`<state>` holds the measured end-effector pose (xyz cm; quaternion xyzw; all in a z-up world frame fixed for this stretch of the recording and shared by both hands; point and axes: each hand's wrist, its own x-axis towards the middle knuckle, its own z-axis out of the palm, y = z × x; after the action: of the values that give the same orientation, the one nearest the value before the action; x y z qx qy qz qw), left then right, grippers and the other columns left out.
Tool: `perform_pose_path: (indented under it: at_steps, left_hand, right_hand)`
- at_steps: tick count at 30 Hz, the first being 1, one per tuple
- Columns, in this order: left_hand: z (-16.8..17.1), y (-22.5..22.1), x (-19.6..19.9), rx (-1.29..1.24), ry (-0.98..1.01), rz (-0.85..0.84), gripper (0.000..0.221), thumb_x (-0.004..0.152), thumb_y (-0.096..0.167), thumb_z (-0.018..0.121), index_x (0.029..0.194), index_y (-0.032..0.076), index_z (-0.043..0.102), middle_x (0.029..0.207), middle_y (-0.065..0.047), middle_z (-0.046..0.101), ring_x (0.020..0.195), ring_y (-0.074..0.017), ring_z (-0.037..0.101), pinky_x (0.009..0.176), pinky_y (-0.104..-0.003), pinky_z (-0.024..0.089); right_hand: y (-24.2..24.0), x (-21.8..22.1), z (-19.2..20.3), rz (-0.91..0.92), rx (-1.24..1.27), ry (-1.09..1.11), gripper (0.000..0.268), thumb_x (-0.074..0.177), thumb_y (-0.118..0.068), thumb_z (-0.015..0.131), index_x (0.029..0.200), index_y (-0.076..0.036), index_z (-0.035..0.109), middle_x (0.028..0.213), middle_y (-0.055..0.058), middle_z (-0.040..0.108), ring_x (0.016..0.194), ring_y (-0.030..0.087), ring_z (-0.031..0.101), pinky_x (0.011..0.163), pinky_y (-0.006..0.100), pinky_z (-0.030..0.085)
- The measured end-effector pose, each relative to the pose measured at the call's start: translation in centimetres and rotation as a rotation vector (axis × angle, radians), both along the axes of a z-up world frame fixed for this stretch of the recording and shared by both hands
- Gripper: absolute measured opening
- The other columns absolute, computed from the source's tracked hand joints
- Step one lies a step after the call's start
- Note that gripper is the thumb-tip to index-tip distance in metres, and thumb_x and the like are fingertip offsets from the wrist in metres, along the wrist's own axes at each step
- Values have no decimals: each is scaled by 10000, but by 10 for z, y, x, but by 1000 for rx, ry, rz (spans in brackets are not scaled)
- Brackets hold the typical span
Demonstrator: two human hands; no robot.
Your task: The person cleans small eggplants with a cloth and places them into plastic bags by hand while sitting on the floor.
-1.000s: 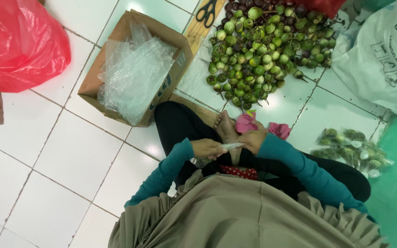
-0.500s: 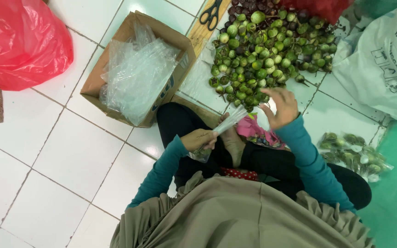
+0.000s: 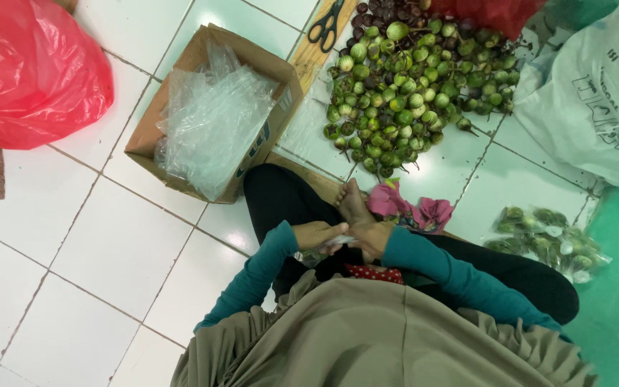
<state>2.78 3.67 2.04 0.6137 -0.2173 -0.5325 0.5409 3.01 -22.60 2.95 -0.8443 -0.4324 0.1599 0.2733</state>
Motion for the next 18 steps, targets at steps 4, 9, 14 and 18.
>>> perform_pose_path:
  at_steps: [4, 9, 14, 18]
  left_hand:
    - [3, -5, -1, 174, -102, 66, 780, 1096, 656, 185, 789, 134, 677, 671, -104, 665, 747, -314, 658, 817, -427, 519]
    - [-17, -10, 7, 160, -426, 298, 307, 1025, 372, 598, 1130, 87, 644, 921, -220, 755, 945, -432, 715, 825, -522, 575]
    - [28, -13, 26, 128, -509, 466, 379, 983, 178, 635, 1329, 121, 492, 1063, -217, 736, 1030, -437, 707, 874, -562, 594]
    - [34, -16, 27, -143, -381, 709, 583, 1069, 121, 570, 1611, 152, 355, 1215, -247, 681, 1076, -397, 700, 904, -570, 589]
  right_hand:
    - [-11, 9, 3, 43, -85, 401, 423, 1030, -492, 533, 1336, -227, 654, 893, 210, 764, 908, 467, 683, 772, 564, 548]
    - [5, 50, 32, -132, 88, 569, 275, 1003, -420, 632, 1134, -227, 779, 979, 62, 809, 922, 342, 736, 789, 458, 579]
    - [29, 73, -27, -329, 234, 576, 143, 972, -352, 711, 957, -231, 787, 773, -2, 769, 766, 208, 726, 716, 389, 583]
    - [45, 70, -77, -664, 441, 727, 127, 951, -288, 750, 958, -162, 735, 482, 60, 601, 342, 164, 542, 314, 266, 438]
